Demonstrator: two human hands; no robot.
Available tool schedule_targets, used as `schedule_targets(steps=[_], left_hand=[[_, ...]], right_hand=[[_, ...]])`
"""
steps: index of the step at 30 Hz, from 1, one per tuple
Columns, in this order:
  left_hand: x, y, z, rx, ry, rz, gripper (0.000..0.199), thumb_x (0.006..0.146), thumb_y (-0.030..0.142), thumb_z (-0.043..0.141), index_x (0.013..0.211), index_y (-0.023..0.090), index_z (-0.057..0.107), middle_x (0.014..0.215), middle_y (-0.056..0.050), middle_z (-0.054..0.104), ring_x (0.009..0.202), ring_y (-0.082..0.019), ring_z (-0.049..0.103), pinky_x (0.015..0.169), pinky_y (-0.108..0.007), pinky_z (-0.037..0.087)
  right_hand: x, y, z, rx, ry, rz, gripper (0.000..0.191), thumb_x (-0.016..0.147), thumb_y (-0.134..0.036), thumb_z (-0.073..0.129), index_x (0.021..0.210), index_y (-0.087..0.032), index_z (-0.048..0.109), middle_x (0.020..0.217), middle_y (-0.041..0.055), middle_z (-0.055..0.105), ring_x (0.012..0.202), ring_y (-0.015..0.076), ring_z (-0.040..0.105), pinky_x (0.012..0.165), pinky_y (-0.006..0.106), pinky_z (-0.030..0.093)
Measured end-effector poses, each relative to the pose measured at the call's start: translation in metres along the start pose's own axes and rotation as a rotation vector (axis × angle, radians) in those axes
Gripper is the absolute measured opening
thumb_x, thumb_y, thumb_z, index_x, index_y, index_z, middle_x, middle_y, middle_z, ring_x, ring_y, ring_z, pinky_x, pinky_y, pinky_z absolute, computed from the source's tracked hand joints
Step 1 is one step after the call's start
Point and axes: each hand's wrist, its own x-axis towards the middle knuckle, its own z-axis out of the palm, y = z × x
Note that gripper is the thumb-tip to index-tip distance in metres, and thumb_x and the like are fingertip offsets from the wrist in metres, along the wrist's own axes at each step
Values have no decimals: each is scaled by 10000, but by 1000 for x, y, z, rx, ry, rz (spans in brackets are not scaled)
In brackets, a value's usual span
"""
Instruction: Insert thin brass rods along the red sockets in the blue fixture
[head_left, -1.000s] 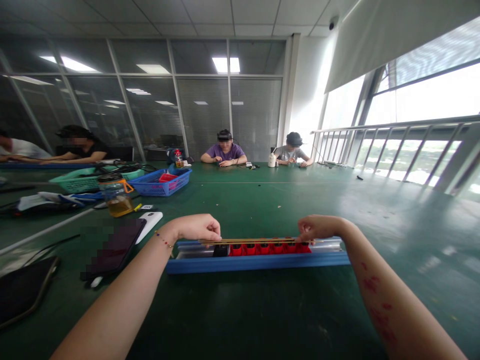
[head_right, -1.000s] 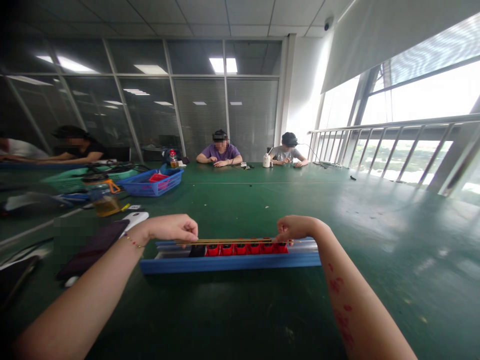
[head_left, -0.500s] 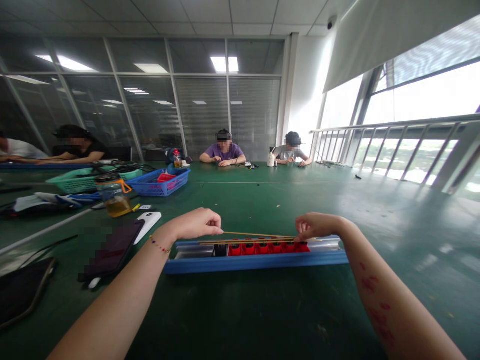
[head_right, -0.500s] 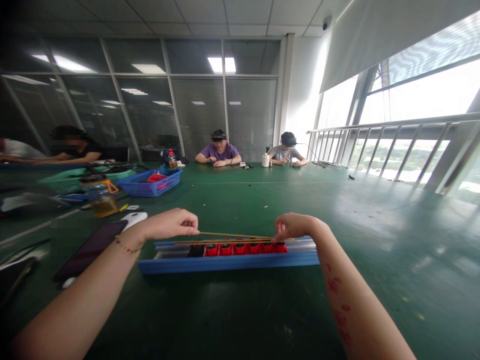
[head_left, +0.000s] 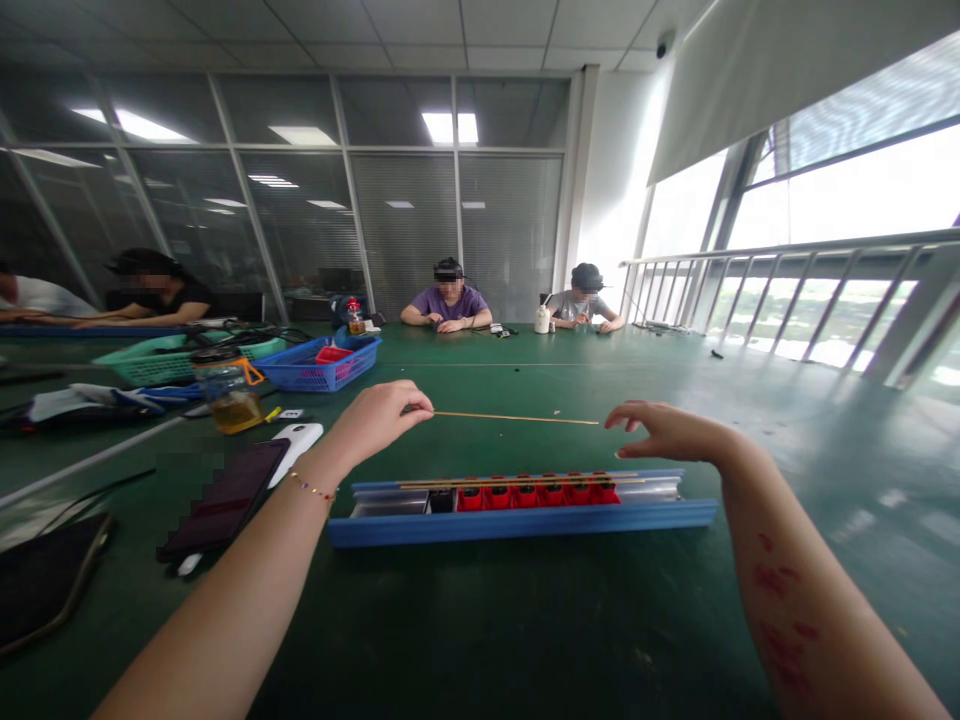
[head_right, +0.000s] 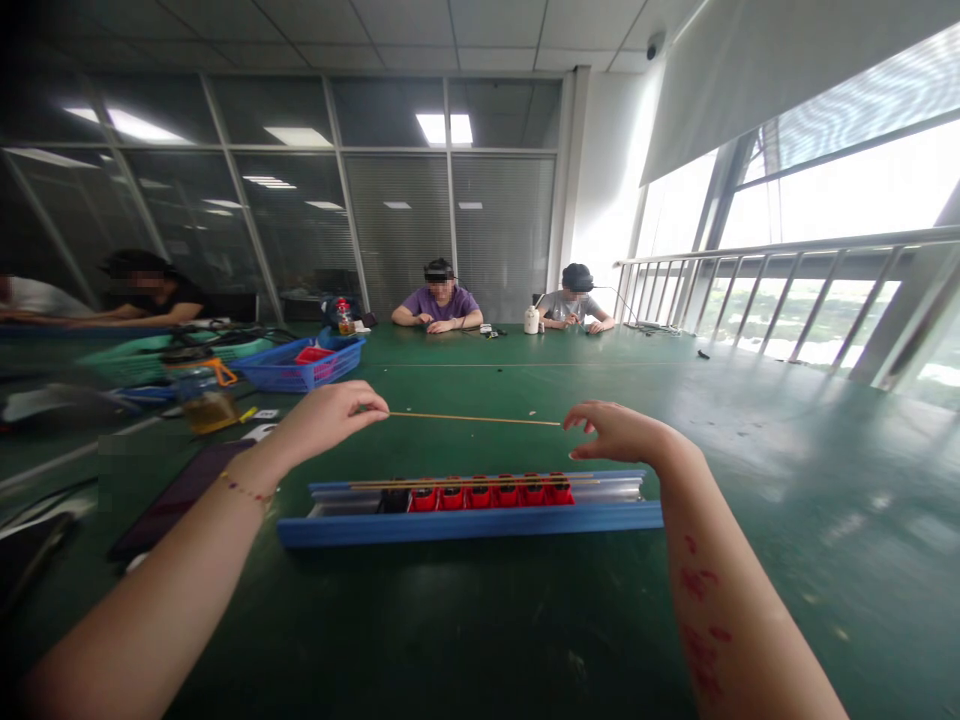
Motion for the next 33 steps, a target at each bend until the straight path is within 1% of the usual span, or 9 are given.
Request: schedule_targets(steps=[3,7,11,15,21,23,26,29,33], left_hand=[[6,-9,20,-11,-43,-19,265,786,405,471,825,226,662,904,-18,632,796,-173,557,685,-242,368],[10,-16,53,-49,-138,-54,256,772,404,483,804,230,668,887,-21,644,802,-176,569,679,-238,379],[8,-22,81,-118,-216,-71,249,766,401,489,810,229,664,885,-27,662,818,-181,583,693,-236,385],[6,-30,100,-146,-312,-96,202,749,359,519,805,224,658,845,-18,675,790,-163,597,672,-219,392],[6,-36,112,-160,-368,-94,159,729,302,538,806,227,656,831,-5,680,774,-141,607,676,-203,407],[6,-37,113,-163,-381,-97,155,724,297,542,802,222,653,828,-6,680,769,-139,608,673,-201,413],[6,-38,116,-165,-388,-99,154,723,289,541,806,217,648,825,-8,679,765,-137,608,672,-199,418],[6,-39,117,-167,-389,-99,156,724,286,538,809,215,647,820,-12,677,761,-137,606,669,-197,419],[6,-39,118,-171,-384,-92,167,727,290,530,815,213,649,821,-17,676,762,-139,605,675,-199,418]], right_hand=[[0,-4,0,4,-101,-14,350,682,-378,577,991,-222,630,977,48,650,834,222,594,692,292,457],[9,-9,9,7,-207,-37,315,666,-329,579,950,-227,668,923,24,682,791,203,615,663,258,453],[16,-16,17,5,-254,-77,303,689,-322,545,946,-239,683,887,14,692,775,194,619,649,248,441],[18,-24,19,-17,-250,-101,274,677,-318,556,897,-239,700,847,19,693,745,193,614,631,247,427],[21,-28,23,-19,-252,-103,225,681,-298,552,836,-223,696,781,19,692,710,187,611,616,241,421],[20,-30,22,-28,-212,-101,200,688,-272,539,818,-215,680,770,19,684,701,181,605,602,235,418],[15,-29,16,-48,-109,-117,163,711,-258,518,807,-203,638,772,25,662,691,169,587,579,227,409],[6,-19,6,-64,-31,-120,136,730,-258,504,805,-201,603,777,23,643,682,160,571,571,226,398],[-4,7,-3,-93,31,-44,130,741,-270,492,796,-200,586,758,28,633,668,167,560,571,239,390]])
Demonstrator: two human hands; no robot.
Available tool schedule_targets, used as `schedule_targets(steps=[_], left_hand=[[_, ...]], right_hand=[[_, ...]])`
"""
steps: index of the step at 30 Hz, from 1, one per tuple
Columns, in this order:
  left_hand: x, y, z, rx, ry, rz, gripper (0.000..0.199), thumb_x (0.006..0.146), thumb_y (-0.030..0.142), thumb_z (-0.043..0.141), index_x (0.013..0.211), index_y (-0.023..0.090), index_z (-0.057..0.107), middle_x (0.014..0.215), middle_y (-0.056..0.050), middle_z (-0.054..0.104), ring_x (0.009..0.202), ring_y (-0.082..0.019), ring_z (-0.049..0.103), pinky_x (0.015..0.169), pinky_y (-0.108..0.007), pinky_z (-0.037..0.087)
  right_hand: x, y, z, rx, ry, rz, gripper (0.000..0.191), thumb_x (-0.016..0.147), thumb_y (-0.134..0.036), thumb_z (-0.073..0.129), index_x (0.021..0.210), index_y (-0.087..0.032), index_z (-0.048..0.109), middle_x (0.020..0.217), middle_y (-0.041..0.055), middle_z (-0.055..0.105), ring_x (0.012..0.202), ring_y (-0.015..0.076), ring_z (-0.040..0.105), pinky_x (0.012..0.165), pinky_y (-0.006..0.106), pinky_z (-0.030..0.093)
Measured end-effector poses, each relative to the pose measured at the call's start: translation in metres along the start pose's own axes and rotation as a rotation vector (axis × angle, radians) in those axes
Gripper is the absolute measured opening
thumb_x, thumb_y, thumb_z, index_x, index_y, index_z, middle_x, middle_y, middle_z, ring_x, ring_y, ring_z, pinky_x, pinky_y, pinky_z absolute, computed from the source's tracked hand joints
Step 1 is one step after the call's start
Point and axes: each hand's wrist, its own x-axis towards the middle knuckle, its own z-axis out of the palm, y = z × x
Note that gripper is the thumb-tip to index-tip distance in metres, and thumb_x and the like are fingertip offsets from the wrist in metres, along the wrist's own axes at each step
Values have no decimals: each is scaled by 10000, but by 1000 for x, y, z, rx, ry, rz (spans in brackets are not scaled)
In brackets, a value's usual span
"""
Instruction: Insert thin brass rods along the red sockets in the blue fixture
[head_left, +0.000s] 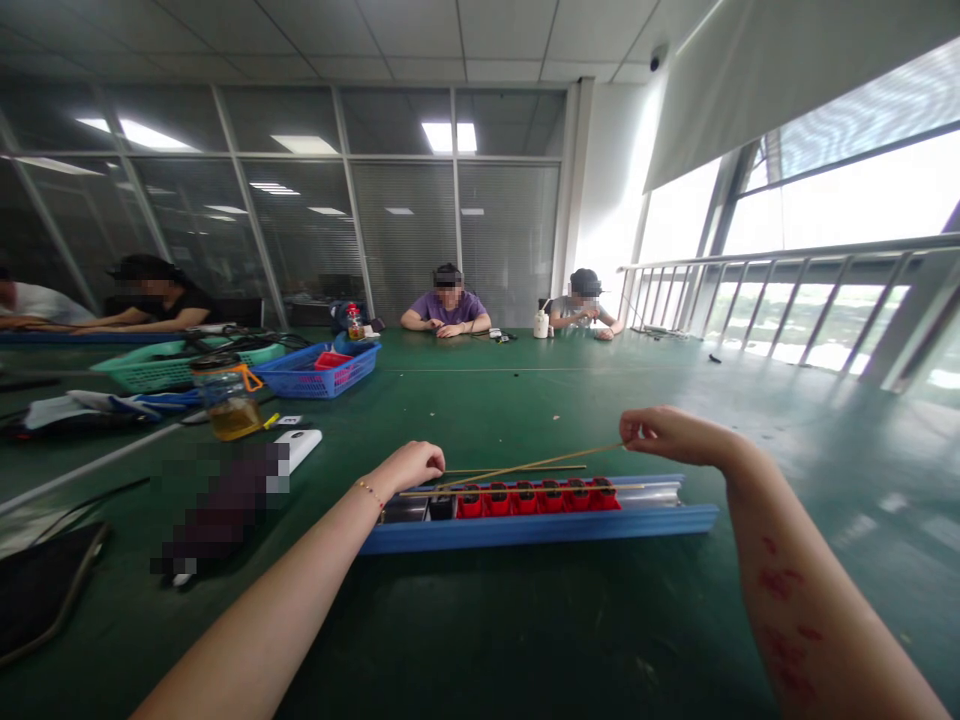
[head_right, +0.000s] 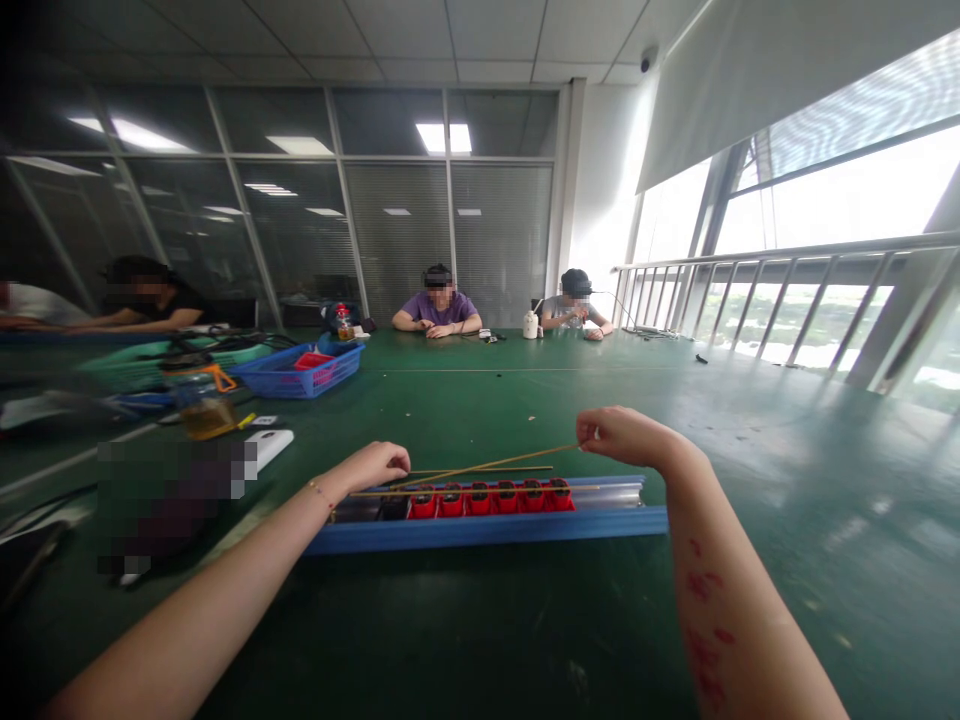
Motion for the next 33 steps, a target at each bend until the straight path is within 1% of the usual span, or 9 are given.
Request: schedule_targets(steps=[4,8,12,19,24,27,30,33], left_hand=[[1,-1,1,0,0,8,174,728,292,523,816,212,651,814,-18,676,758,-141,606,675,-202,420],[1,-2,1,-2,1,9,181,727,294,519,821,207,647,826,-23,674,766,-146,606,678,-207,424],[2,-3,2,-5,-3,10,186,728,299,517,823,207,646,830,-23,674,772,-147,605,674,-203,427],[4,-5,6,-8,4,21,159,725,269,515,817,212,631,814,-1,670,745,-135,607,650,-192,424],[5,-6,7,15,38,21,169,716,299,546,844,197,591,806,-10,652,726,-144,599,626,-206,422],[3,-4,5,47,75,29,193,697,307,577,854,196,598,884,-35,628,785,-166,584,665,-227,418],[2,-1,2,61,79,50,177,711,300,567,858,221,625,939,-29,618,835,-167,575,697,-226,409],[1,2,1,57,56,59,147,728,271,542,827,223,640,874,-8,644,800,-148,586,681,-205,409]], right_hand=[[0,23,6,-9,-11,76,132,729,-271,501,800,-200,586,773,37,635,676,177,563,572,246,393],[11,28,22,-18,-72,94,145,709,-248,510,809,-198,602,817,43,647,713,186,576,593,249,405],[27,23,43,-20,-140,92,155,693,-212,516,813,-199,614,836,39,655,738,181,584,615,240,413],[54,11,77,-42,-161,104,191,671,-140,524,821,-193,630,843,39,665,751,168,587,613,218,397],[64,5,87,-27,-147,80,192,663,-132,530,804,-202,640,836,25,671,746,159,593,613,205,398],[69,1,91,-7,-121,65,186,658,-142,543,799,-209,643,838,15,675,750,154,599,621,196,406],[75,-3,95,7,-77,79,199,663,-138,535,813,-210,646,844,17,680,772,162,605,653,205,415],[80,-6,100,27,-32,100,239,682,-122,503,849,-213,648,850,20,682,789,170,609,676,218,421]])
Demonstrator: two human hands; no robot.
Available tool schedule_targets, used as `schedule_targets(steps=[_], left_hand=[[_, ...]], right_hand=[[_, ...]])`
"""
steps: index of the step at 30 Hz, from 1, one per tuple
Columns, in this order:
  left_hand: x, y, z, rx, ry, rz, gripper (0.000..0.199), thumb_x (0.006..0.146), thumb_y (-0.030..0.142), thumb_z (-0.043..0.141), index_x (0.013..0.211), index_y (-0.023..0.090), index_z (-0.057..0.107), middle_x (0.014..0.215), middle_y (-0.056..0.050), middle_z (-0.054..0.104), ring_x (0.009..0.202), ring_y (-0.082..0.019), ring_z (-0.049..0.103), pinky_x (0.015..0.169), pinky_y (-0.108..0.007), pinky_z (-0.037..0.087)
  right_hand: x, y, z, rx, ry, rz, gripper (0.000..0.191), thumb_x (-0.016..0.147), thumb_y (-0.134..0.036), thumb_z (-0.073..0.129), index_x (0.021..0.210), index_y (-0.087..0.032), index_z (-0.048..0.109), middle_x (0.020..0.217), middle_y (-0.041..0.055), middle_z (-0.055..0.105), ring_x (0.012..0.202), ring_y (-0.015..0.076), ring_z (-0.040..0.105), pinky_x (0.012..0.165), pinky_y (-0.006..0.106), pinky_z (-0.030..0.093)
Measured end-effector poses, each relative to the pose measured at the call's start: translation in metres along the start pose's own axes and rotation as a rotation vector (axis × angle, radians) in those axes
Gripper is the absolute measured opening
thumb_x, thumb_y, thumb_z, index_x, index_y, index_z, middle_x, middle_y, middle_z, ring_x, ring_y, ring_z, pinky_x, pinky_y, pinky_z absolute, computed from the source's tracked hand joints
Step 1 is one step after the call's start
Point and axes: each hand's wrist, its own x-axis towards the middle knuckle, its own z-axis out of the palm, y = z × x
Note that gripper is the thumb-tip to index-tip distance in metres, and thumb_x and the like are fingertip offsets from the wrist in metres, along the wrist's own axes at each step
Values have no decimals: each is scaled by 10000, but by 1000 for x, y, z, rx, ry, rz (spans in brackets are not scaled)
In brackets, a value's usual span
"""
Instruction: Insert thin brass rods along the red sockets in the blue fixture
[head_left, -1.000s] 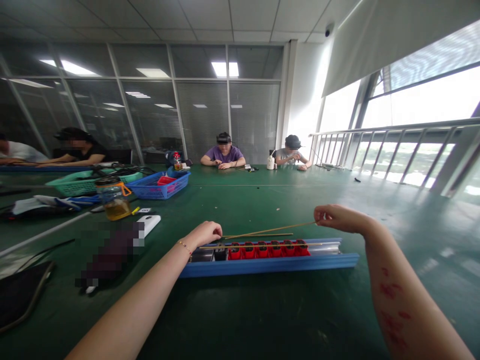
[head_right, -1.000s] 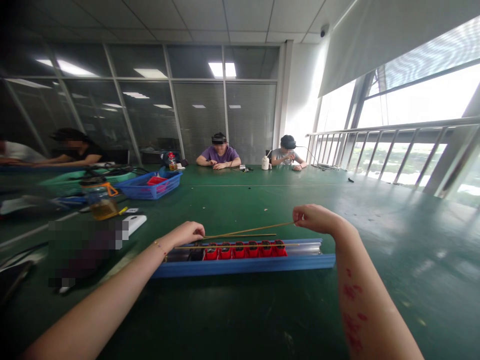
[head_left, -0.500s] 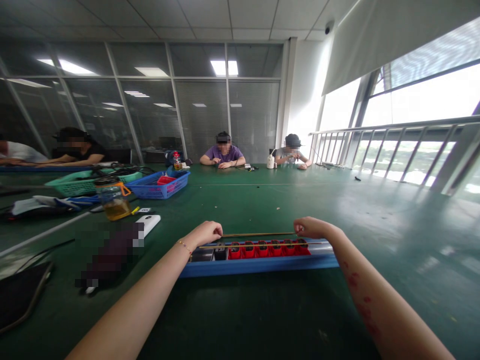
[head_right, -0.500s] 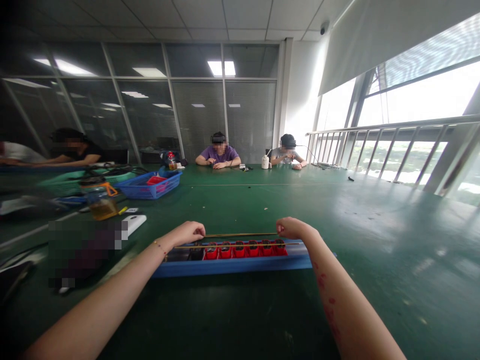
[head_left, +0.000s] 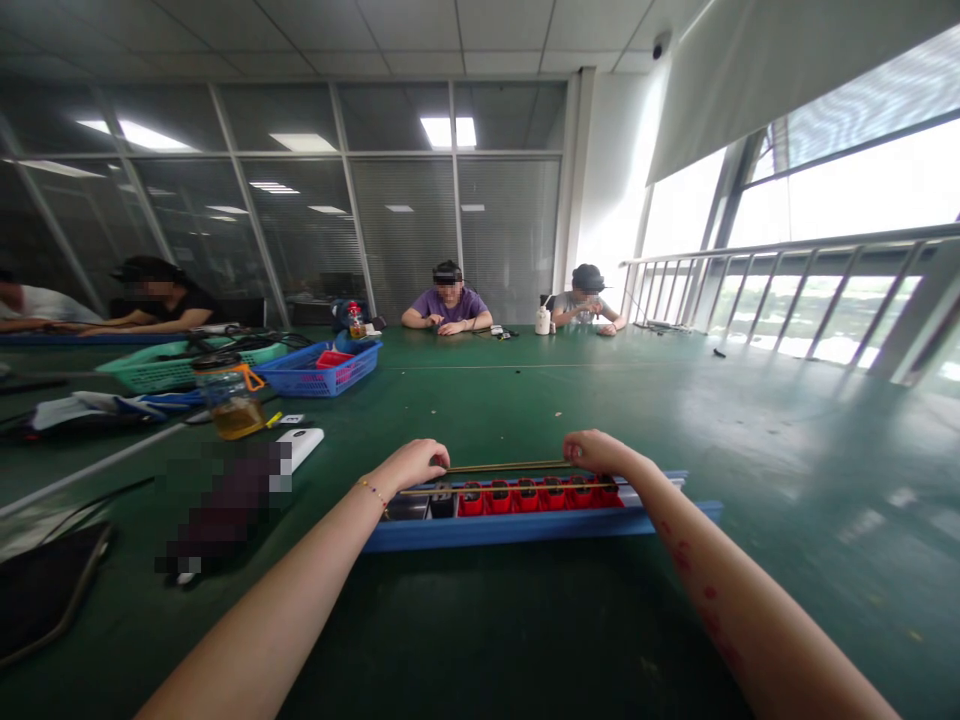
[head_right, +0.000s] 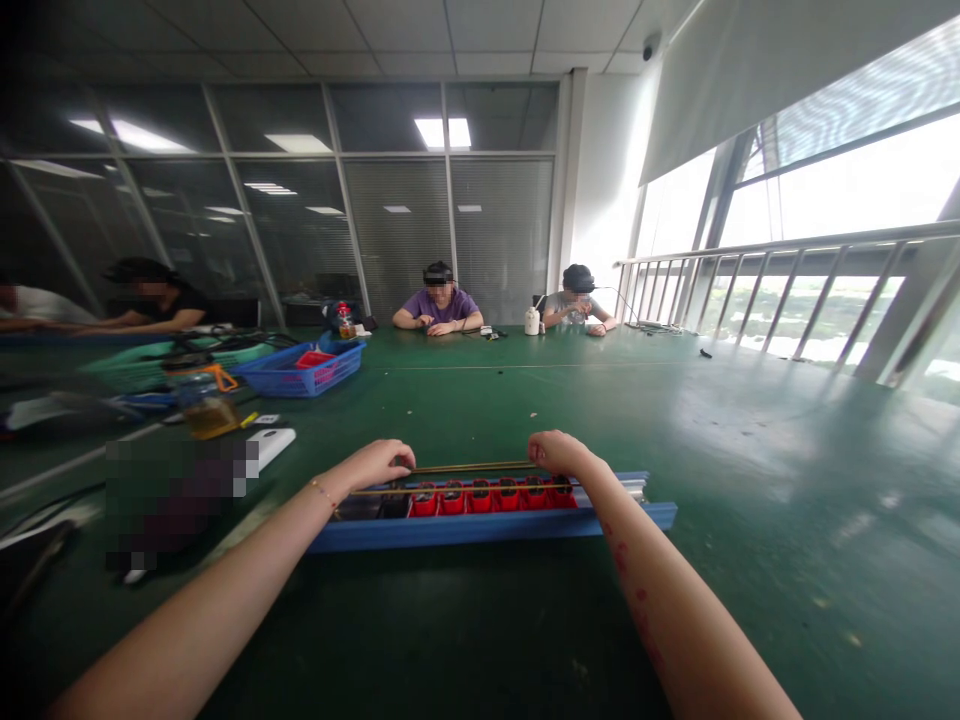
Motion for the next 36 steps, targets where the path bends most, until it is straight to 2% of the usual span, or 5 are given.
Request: schedule_targets(steps=[9,15,23,30,36], left_hand=[[0,-2,1,-9,-16,-25,137,732,254,525,799,222,640,811,13,674,743,-123,604,631,-180,412],[-2,-1,1,34,7,-56,113,722,262,542,764,230,642,777,16,665,719,-122,596,615,-191,394],[-4,3,0,97,40,-131,139,731,342,556,750,235,643,798,-2,663,750,-146,594,592,-208,383],[-5,2,-2,84,30,-142,136,725,339,561,750,236,646,799,3,665,757,-143,597,593,-201,387],[-6,0,-3,58,27,-113,142,730,330,550,754,227,644,793,5,669,752,-143,602,619,-202,400]], right_hand=[[-23,5,-36,99,46,-17,240,772,-359,507,879,-180,625,882,50,670,781,178,607,663,237,445],[-57,-1,-74,173,-307,-65,445,607,-551,635,879,-199,612,852,36,674,753,198,615,581,237,445],[-56,-6,-66,167,-445,32,473,550,-531,675,833,-163,583,750,44,669,664,203,620,532,252,442],[-70,-11,-90,315,-244,-143,432,772,-512,464,970,-168,634,776,44,639,655,151,570,580,245,444],[-80,3,-102,364,-35,-77,457,773,-516,462,1028,-183,643,733,45,626,687,173,558,604,263,440]])
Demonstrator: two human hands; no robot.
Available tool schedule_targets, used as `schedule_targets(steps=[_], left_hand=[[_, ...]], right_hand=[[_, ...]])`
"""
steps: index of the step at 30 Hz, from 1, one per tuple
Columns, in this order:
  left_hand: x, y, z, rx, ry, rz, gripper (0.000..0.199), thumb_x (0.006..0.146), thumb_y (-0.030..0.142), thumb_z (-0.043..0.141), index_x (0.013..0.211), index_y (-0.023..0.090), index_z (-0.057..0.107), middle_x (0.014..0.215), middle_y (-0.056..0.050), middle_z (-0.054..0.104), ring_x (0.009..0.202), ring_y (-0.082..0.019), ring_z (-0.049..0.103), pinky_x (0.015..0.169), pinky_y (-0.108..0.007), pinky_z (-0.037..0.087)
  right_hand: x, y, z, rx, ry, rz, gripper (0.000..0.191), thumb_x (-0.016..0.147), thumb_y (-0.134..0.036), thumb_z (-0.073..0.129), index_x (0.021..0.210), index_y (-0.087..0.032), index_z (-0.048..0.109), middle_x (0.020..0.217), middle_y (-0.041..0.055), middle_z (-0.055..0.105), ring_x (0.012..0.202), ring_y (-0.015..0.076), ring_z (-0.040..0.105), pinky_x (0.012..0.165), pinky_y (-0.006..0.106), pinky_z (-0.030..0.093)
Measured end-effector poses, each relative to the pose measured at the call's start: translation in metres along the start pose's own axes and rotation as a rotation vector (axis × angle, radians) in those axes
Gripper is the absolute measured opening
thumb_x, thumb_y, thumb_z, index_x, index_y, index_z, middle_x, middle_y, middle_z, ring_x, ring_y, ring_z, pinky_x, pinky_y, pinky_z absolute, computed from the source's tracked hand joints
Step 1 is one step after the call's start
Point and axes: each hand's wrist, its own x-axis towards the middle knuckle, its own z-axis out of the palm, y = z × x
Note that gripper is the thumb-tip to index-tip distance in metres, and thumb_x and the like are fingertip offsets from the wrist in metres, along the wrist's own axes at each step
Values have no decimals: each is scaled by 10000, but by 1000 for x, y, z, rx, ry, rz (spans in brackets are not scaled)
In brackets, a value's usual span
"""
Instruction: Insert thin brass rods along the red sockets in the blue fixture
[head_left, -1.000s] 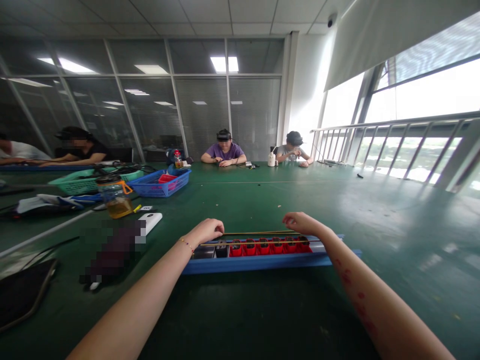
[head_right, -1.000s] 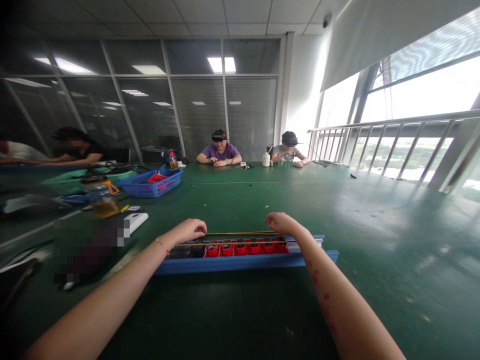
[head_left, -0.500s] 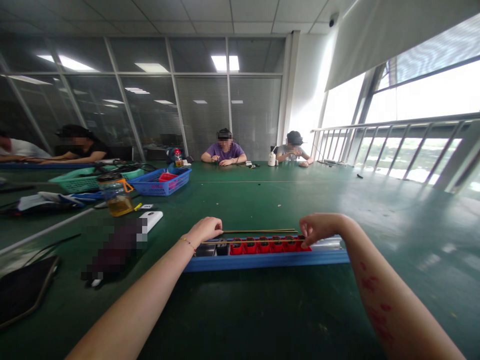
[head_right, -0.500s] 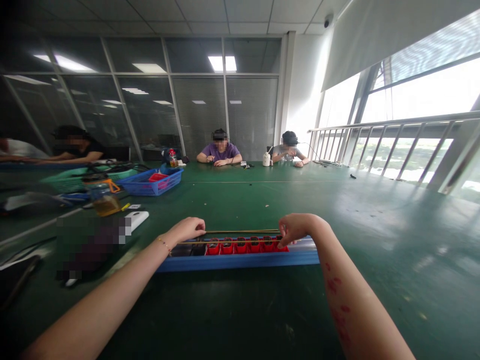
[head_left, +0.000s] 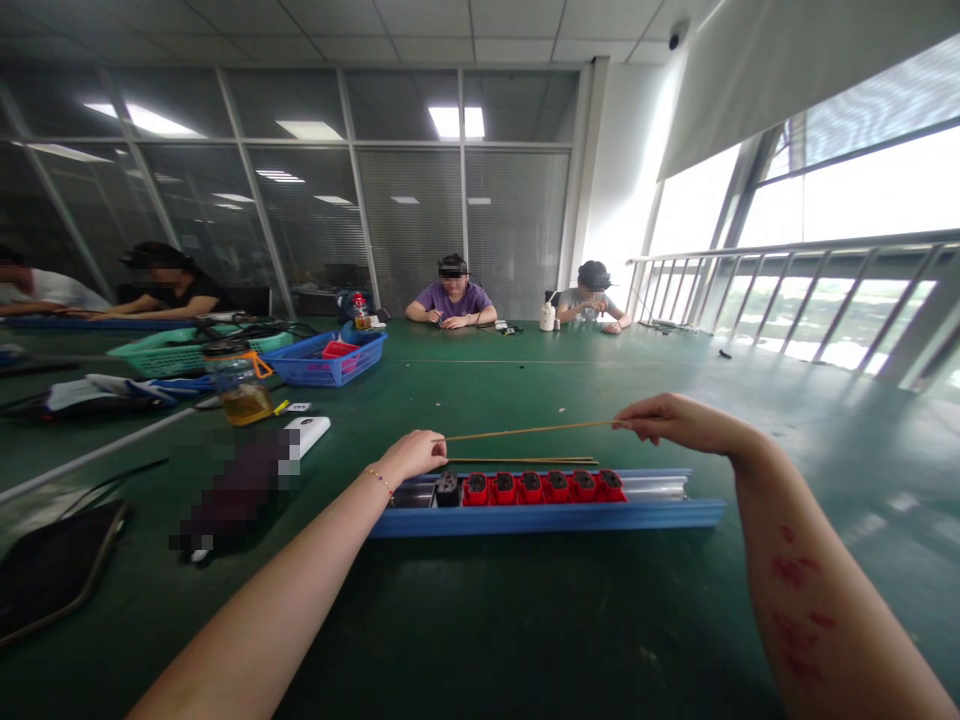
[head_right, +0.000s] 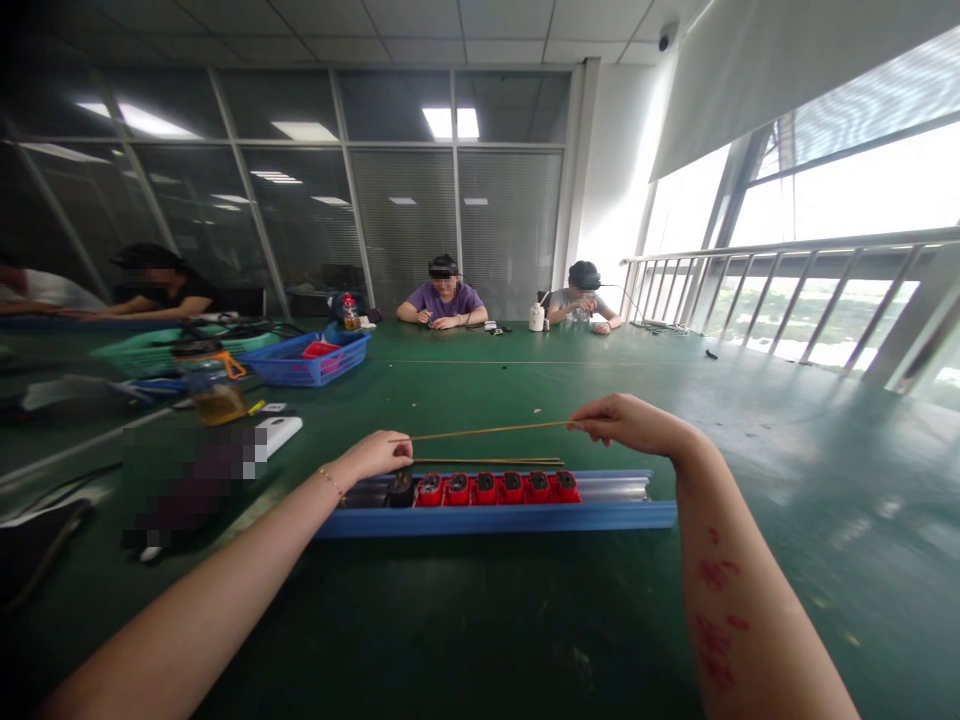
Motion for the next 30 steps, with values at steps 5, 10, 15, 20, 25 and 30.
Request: schedule_targets(steps=[5,10,15,20,25,30], left_hand=[[3,-4,4,-19,-9,-16,144,716,339,572,754,220,643,793,1,675,745,-142,610,592,-192,399],[4,-5,5,-20,5,-15,221,754,399,519,774,215,640,801,-11,675,731,-145,603,611,-205,393],[2,-4,4,-32,-2,-6,372,748,543,474,764,207,632,776,-18,675,699,-151,601,560,-208,376],[3,-4,4,-50,-30,20,323,667,517,592,761,211,630,777,-5,682,715,-148,610,551,-191,384],[3,-2,3,-26,-18,32,190,707,397,593,752,218,640,760,5,673,715,-135,607,583,-191,394],[1,1,0,13,-2,49,142,704,346,599,740,219,651,810,-8,659,751,-146,594,622,-206,398]], right_hand=[[12,28,7,31,-19,0,441,763,-482,486,1030,-170,647,773,49,646,711,177,571,624,265,456],[40,43,39,-17,-119,1,392,762,-433,489,997,-168,657,797,37,670,696,168,598,609,248,465],[66,43,69,-231,-57,28,246,758,-329,494,848,-177,666,711,19,681,643,154,611,598,225,454],[83,41,86,-330,4,55,159,680,-248,565,779,-192,676,801,35,686,738,180,611,659,238,438],[90,41,93,-370,-3,72,162,689,-237,568,804,-217,679,868,22,684,806,182,611,692,231,439],[88,44,92,-394,-2,78,251,672,-193,571,912,-209,641,869,14,684,772,167,614,658,212,444]])
